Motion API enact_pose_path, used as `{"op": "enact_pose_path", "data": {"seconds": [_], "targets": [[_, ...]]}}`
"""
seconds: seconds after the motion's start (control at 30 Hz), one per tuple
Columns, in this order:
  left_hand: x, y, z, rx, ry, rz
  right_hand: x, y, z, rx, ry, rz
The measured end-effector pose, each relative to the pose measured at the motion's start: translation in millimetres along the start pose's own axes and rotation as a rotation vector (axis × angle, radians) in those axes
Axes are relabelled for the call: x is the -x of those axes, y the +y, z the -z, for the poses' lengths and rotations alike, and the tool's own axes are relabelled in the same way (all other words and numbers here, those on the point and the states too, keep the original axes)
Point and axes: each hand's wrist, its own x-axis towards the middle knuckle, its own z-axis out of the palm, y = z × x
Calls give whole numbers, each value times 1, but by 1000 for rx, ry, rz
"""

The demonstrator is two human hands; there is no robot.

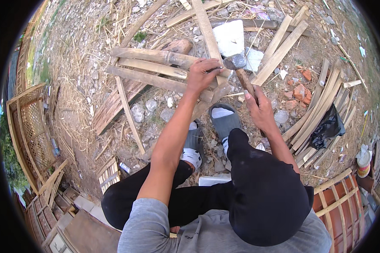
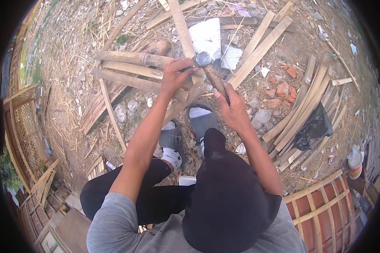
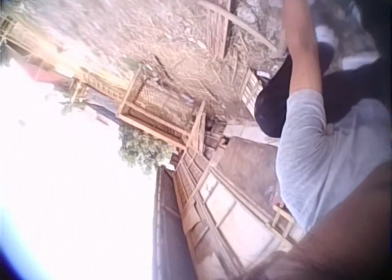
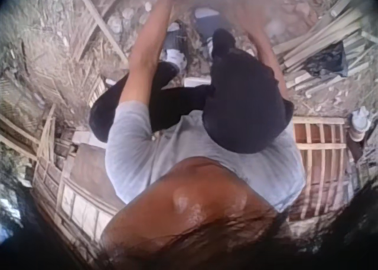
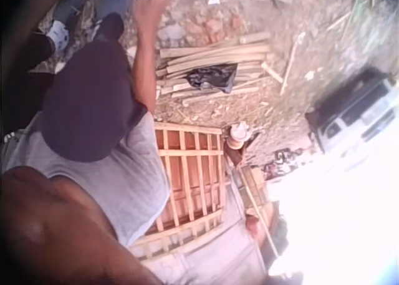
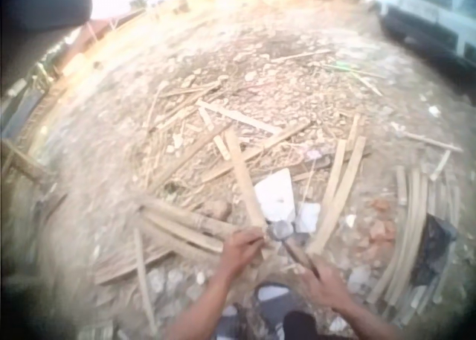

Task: The person aligns wooden and bamboo slats on the ground, hammers nails into the joints using a hammer, and adjusts the assembled frame by hand.

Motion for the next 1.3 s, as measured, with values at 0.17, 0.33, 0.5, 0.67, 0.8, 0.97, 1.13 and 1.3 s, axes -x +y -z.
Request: {"op": "enact_pose_path", "data": {"seconds": [0.17, 0.33, 0.5, 0.67, 0.8, 0.97, 1.13, 1.3], "targets": [[-1, -1, -4, 11, 7, 0, -4, 4, -3, 45, -11, 79], [1, 1, -1, -11, 9, 8, -6, -9, -4, 54, -27, 56], [1, 1, 2, -18, -33, 2, -8, -15, -5, 25, -30, 96], [0, 1, -4, 35, 0, 27, -14, 11, -13, 123, -65, 89], [2, 4, 4, -80, -28, -19, -10, -12, -8, 45, -51, 121], [3, -1, 1, -53, -18, -15, -11, -20, -5, -17, -52, 71], [-1, 3, -1, -60, -16, -27, -10, 5, -16, 53, -48, 37], [2, 5, 2, -33, -15, -6, -7, -7, -13, 39, -69, 16]]}}
